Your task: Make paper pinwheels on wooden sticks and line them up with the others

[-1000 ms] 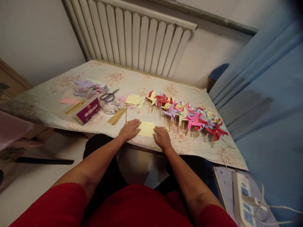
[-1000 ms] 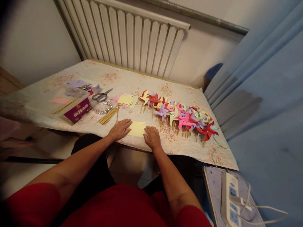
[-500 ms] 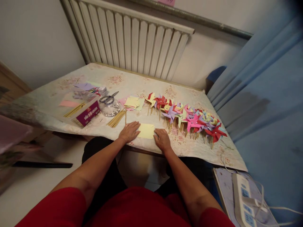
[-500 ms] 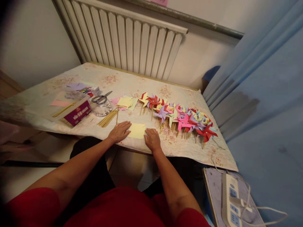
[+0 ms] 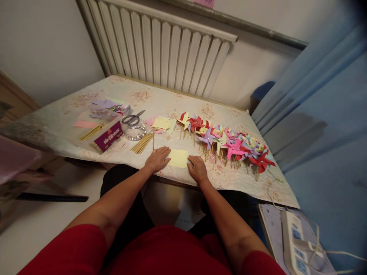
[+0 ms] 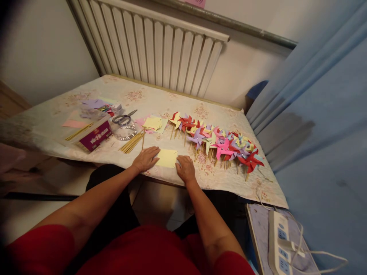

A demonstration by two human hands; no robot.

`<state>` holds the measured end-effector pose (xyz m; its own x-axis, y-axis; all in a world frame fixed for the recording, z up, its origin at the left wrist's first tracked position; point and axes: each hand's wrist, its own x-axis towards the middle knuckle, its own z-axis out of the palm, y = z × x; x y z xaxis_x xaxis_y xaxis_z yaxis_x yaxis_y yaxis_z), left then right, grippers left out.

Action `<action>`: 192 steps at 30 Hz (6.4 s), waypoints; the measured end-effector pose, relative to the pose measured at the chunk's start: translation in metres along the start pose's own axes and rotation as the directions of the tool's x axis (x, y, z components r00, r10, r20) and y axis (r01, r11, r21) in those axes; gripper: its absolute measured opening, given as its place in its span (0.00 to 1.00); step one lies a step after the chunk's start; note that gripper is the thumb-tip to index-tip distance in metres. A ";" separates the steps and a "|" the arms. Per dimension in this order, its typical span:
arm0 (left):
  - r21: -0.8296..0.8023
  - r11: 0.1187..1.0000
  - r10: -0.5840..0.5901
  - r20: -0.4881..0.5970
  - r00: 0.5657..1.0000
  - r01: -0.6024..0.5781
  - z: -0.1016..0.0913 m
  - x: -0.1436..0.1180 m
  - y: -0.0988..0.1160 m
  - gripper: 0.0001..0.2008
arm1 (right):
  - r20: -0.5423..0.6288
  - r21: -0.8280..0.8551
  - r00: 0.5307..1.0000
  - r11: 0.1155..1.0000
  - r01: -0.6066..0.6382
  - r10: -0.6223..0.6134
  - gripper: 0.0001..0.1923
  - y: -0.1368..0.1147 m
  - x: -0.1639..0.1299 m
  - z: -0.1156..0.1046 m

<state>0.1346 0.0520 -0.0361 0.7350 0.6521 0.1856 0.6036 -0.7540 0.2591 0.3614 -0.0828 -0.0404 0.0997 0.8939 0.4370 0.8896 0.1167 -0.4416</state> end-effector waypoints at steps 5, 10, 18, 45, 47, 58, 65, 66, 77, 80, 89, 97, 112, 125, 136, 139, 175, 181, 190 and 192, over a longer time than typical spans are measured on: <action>0.014 1.000 0.015 -0.028 0.999 -0.014 0.004 0.000 -0.002 0.26 | -0.011 0.018 1.000 1.000 0.002 -0.002 0.15 0.000 0.000 0.000; 0.014 1.000 0.014 -0.039 0.999 -0.014 0.005 0.000 -0.003 0.25 | 0.001 0.012 1.000 1.000 -0.011 0.011 0.15 -0.002 0.000 -0.001; 0.002 1.000 0.022 -0.045 0.999 -0.022 0.003 0.000 -0.001 0.25 | 0.013 -0.036 1.000 0.999 -0.017 0.018 0.18 0.000 0.002 0.000; 0.009 0.992 0.128 -0.144 0.981 -0.128 0.013 0.004 -0.015 0.22 | 0.182 -0.354 0.980 0.935 -0.013 0.082 0.23 0.003 0.033 0.013; 0.014 0.990 0.141 -0.143 0.980 -0.141 0.014 0.005 -0.016 0.22 | 0.184 -0.363 0.979 0.932 -0.016 0.089 0.22 0.003 0.034 0.012; 0.001 0.993 0.117 -0.133 0.984 -0.118 0.010 0.006 -0.014 0.21 | 0.170 -0.364 0.981 0.931 -0.029 0.097 0.21 -0.001 0.036 0.009; 0.021 0.993 0.121 -0.130 0.984 -0.119 0.011 0.005 -0.014 0.21 | 0.146 -0.355 0.985 0.934 -0.038 0.095 0.21 0.000 0.034 0.012; 0.020 0.993 0.122 -0.129 0.984 -0.120 0.011 0.004 -0.014 0.21 | 0.141 -0.354 0.985 0.934 -0.041 0.097 0.21 0.001 0.034 0.012; -0.013 0.996 0.084 -0.115 0.990 -0.086 0.006 0.001 -0.009 0.21 | 0.085 -0.317 0.986 0.942 -0.113 0.146 0.21 0.002 0.032 0.016; -0.016 0.997 0.077 -0.118 0.990 -0.079 0.008 0.001 -0.009 0.21 | 0.075 -0.295 0.986 0.948 -0.118 0.147 0.23 0.003 0.031 0.016; -0.015 0.997 0.071 -0.112 0.991 -0.073 0.008 -0.002 -0.010 0.21 | 0.138 -0.308 0.989 0.951 -0.013 0.059 0.25 0.001 0.029 0.011; 0.000 0.998 0.064 -0.102 0.993 -0.064 0.006 -0.002 -0.007 0.20 | 0.151 -0.350 0.985 0.936 -0.022 0.080 0.24 0.000 0.030 0.014; -0.016 1.000 0.025 -0.089 0.996 -0.027 0.005 -0.004 -0.005 0.22 | 0.071 -0.329 0.989 0.939 -0.099 0.129 0.23 0.000 0.028 0.016; 0.000 1.000 0.013 -0.096 0.995 -0.013 0.005 -0.005 -0.004 0.22 | -0.045 -0.275 0.998 0.959 -0.062 0.052 0.22 0.013 0.024 0.026; -0.025 1.000 0.000 -0.100 0.995 -0.003 0.003 -0.006 -0.002 0.22 | -0.121 -0.089 0.983 0.988 0.128 -0.138 0.22 0.007 0.018 0.023; -0.022 1.000 0.008 -0.105 0.994 -0.010 0.004 -0.006 -0.003 0.21 | -0.071 -0.051 0.981 0.983 0.179 -0.182 0.22 0.002 0.015 0.020; -0.023 0.997 0.064 -0.168 0.984 -0.069 0.009 0.001 -0.011 0.21 | 0.050 -0.183 0.998 0.983 0.037 -0.028 0.19 -0.037 -0.047 0.009; -0.010 0.998 0.064 -0.166 0.984 -0.067 0.009 0.001 -0.010 0.21 | 0.087 -0.212 0.995 0.975 0.070 -0.053 0.23 -0.035 -0.059 0.013; 0.005 0.997 0.073 -0.154 0.985 -0.074 0.009 0.002 -0.011 0.21 | -0.016 -0.086 0.998 0.995 -0.056 0.055 0.19 -0.037 -0.050 0.004; 0.011 0.998 0.071 -0.149 0.986 -0.070 0.009 0.002 -0.011 0.21 | -0.050 -0.080 0.997 0.994 -0.068 0.065 0.21 -0.042 -0.037 0.001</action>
<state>0.1320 0.0605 -0.0466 0.7213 0.6017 0.3429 0.5544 -0.7984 0.2348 0.3194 -0.1202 -0.0388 0.1790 0.8769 0.4462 0.9137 0.0200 -0.4060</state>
